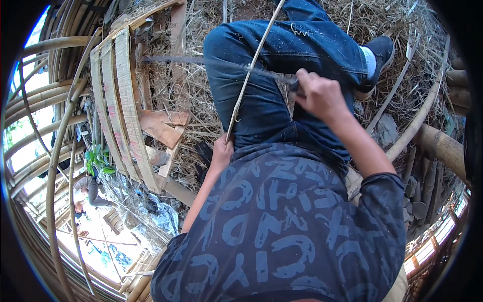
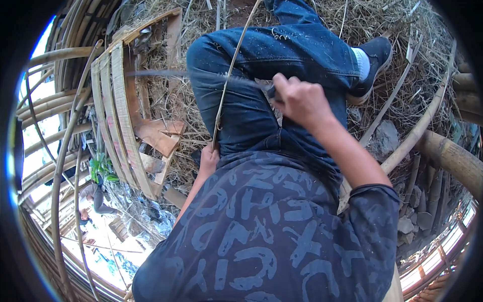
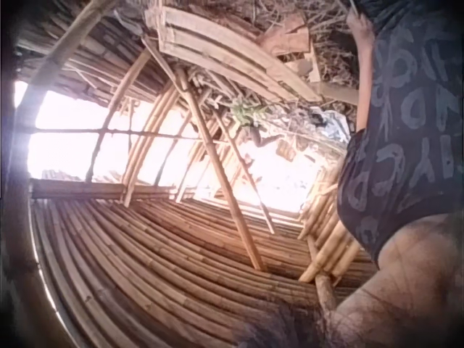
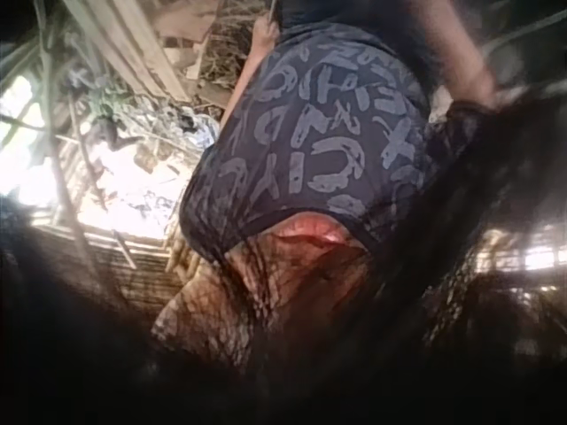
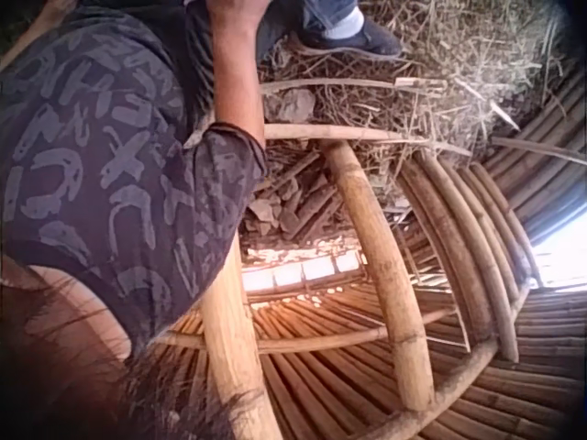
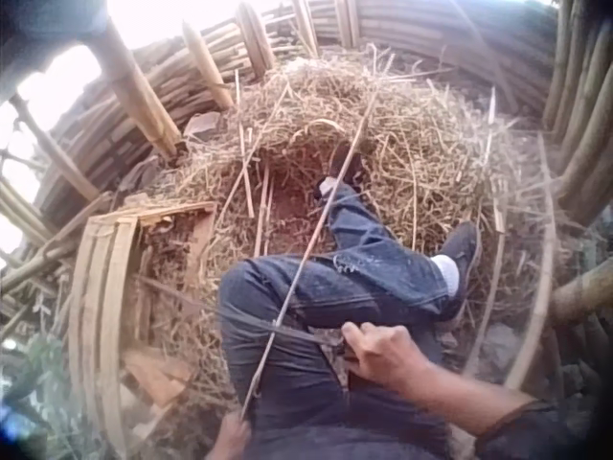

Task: The person scrapes and shaves a thin bamboo strip using a machete while holding it by hand.

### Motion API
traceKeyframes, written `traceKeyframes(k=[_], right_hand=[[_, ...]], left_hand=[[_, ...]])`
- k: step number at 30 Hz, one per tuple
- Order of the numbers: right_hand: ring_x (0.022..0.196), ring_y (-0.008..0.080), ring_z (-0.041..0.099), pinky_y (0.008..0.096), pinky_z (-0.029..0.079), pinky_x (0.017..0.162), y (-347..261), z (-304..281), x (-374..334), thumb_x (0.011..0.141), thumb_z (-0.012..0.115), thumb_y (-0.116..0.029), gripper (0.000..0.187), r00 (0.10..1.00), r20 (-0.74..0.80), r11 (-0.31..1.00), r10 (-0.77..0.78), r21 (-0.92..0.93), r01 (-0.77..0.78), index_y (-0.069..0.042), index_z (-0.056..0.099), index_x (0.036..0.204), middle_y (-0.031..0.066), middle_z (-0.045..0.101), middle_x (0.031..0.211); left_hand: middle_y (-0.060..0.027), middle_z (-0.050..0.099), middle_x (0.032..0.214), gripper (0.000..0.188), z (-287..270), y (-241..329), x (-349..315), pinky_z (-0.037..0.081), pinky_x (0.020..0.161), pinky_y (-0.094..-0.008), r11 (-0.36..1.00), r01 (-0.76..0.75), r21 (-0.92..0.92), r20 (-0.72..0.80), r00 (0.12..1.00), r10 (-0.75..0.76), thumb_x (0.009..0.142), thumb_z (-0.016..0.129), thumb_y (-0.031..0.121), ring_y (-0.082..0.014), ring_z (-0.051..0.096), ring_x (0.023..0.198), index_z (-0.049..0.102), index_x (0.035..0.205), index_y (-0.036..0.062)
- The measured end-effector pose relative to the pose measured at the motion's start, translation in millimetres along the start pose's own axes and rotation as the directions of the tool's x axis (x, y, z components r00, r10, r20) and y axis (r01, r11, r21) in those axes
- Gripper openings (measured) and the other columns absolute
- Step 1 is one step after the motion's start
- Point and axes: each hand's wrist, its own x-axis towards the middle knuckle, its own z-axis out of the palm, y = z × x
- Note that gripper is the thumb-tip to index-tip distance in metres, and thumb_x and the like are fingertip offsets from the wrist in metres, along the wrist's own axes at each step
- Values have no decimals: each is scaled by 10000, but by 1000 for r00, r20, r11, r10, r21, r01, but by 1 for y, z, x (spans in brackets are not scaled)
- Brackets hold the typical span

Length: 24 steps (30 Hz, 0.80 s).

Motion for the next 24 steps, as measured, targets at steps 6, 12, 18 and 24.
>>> traceKeyframes(k=[6,12,18,24], right_hand=[[622,340,655,439,525,538,18,8,10,794,683,-274,351,963,-124,964,241,143,-224,-32,489,959,151,649,683],[613,324,651,424,520,525,-16,30,-19,735,728,-283,412,999,55,984,-3,178,-6,-67,508,1008,145,635,704],[599,345,628,431,498,505,14,-2,15,810,691,-293,316,997,-82,1000,11,11,-10,-77,488,918,137,605,670],[606,368,648,467,518,509,16,1,28,863,624,-319,309,953,-135,955,272,158,-250,-56,473,921,166,638,639]], left_hand=[[-49,379,571,129,4,20,7,341,503,-310,988,154,-8,42,987,-154,870,419,39,-125,377,541,487,775,-14],[-44,375,573,138,3,-6,8,343,511,-316,991,133,-20,58,990,-131,880,425,48,-126,373,544,486,775,-17],[-47,383,585,134,2,7,3,348,520,-315,998,54,-11,20,998,-54,878,433,48,-129,379,555,485,780,-28],[-75,395,574,144,2,2,4,354,513,-327,992,122,-21,54,991,-120,882,435,55,-148,394,542,495,781,-28]])
